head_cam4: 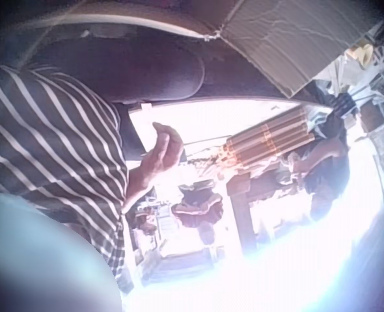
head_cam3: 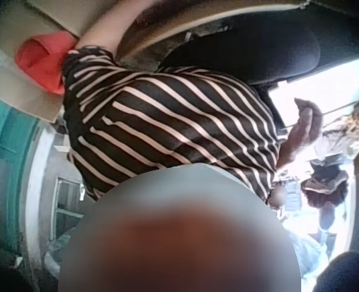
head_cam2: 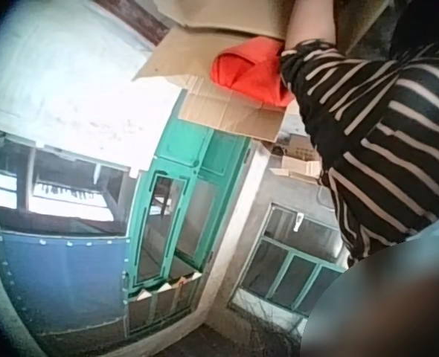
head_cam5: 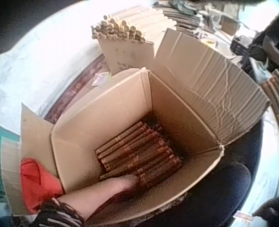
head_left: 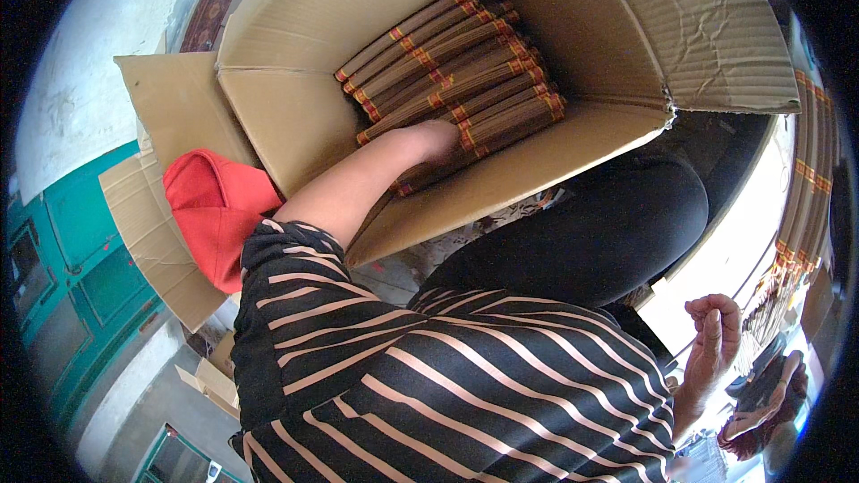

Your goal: The person gathers thin wooden sticks, aligns them into bundles, wraps each bundle with a small paper label, and secures it with tape. The finished bundles are placed into a cardboard box.

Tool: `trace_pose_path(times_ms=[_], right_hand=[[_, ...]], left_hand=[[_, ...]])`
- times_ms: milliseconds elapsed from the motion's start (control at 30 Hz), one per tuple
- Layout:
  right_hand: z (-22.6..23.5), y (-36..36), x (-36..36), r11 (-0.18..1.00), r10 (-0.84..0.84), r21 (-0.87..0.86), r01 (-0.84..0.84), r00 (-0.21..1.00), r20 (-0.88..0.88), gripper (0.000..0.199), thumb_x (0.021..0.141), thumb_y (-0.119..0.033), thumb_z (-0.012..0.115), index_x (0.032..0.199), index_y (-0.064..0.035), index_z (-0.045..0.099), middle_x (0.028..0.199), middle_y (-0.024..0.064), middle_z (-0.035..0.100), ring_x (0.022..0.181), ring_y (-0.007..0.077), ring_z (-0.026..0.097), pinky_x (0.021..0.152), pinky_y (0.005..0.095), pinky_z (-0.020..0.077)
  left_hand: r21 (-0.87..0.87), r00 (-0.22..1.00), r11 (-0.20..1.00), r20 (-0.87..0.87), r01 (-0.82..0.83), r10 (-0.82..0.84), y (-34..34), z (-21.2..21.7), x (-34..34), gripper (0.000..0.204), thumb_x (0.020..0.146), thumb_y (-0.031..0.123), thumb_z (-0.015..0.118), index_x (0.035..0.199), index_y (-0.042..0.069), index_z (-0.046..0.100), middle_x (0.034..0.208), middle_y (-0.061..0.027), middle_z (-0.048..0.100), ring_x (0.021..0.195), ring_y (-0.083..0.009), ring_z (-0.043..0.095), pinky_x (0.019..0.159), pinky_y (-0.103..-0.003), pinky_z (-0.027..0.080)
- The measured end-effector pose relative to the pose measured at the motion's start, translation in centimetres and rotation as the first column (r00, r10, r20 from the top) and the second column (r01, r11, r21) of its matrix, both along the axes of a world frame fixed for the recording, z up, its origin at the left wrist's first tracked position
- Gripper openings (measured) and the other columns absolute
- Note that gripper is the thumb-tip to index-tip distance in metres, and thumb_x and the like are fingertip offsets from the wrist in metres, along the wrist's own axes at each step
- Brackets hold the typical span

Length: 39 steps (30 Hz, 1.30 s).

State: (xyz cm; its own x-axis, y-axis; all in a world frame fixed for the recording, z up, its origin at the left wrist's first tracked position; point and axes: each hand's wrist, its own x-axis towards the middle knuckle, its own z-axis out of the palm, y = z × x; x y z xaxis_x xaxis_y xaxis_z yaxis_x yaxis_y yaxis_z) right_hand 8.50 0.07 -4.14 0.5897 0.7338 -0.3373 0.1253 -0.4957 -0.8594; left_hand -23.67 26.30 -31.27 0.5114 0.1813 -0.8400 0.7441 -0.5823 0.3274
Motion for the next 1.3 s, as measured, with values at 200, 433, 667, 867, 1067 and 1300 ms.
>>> trace_pose_path(times_ms=[200,433,667,867,1067,1300], right_hand=[[0.0,-0.1,0.1,0.999,-0.01,-0.035,0.009,1.0,-0.024,0.031,0.087,-0.027,0.058,0.096,0.0024,0.055,0.083,0.0113,0.061,0.077,0.0178,0.059,0.075,0.0311,0.0486],[0.2,-0.2,0.1,1.0,-0.007,-0.024,0.007,1.0,-0.023,0.035,0.086,-0.03,0.06,0.095,0.0025,0.055,0.081,0.0109,0.061,0.077,0.0177,0.059,0.075,0.03,0.0477],[0.3,-0.6,-0.1,0.999,-0.026,-0.03,0.025,1.0,-0.01,0.037,0.084,-0.034,0.062,0.094,0.0013,0.055,0.08,0.0097,0.061,0.076,0.0162,0.058,0.073,0.0274,0.0438],[0.4,-1.0,0.2,0.999,-0.023,-0.039,0.022,1.0,-0.021,0.039,0.083,-0.035,0.063,0.094,0.0013,0.055,0.081,0.0101,0.061,0.076,0.0164,0.058,0.073,0.0277,0.0441],[0.5,-1.0,0.2,0.999,-0.042,-0.023,0.041,0.998,-0.039,0.039,0.084,-0.034,0.062,0.096,0.0019,0.055,0.081,0.0107,0.062,0.077,0.017,0.059,0.074,0.028,0.0448],[0.5,-1.5,0.8,0.999,-0.005,-0.04,0.004,1.0,-0.015,0.039,0.085,-0.035,0.061,0.096,0.0015,0.055,0.083,0.0109,0.062,0.078,0.0165,0.058,0.074,0.0276,0.0444]], left_hand=[[-0.036,0.994,0.994,0.0,-0.107,0.107,-0.3,-0.7,0.0,0.024,0.075,0.014,0.058,0.092,-0.002,0.064,0.097,-0.0221,0.062,0.088,-0.0335,0.062,0.073,-0.042,0.049],[-0.091,0.912,0.922,0.137,-0.377,0.387,-1.1,-1.2,-0.6,0.03,0.077,0.02,0.058,0.1,0.001,0.061,0.101,-0.0224,0.061,0.092,-0.037,0.06,0.076,-0.043,0.048],[-0.083,0.943,0.946,0.085,-0.315,0.322,-0.9,1.8,0.4,0.034,0.081,0.023,0.056,0.108,0.003,0.058,0.106,-0.0221,0.059,0.098,-0.0358,0.058,0.083,-0.042,0.047],[-0.044,0.979,0.98,0.062,-0.194,0.196,-0.8,2.0,0.5,0.036,0.081,0.025,0.054,0.111,0.003,0.058,0.109,-0.022,0.058,0.102,-0.0351,0.056,0.086,-0.041,0.046],[-0.026,0.967,0.968,0.037,-0.25,0.251,-0.8,3.6,1.4,0.04,0.081,0.029,0.053,0.109,0.001,0.058,0.105,-0.0223,0.06,0.099,-0.036,0.058,0.085,-0.041,0.046],[0.091,0.984,0.986,0.119,-0.142,0.131,-1.2,0.7,0.7,0.033,0.074,0.025,0.061,0.098,0.002,0.063,0.096,-0.0209,0.063,0.086,-0.0366,0.062,0.074,-0.044,0.05]])
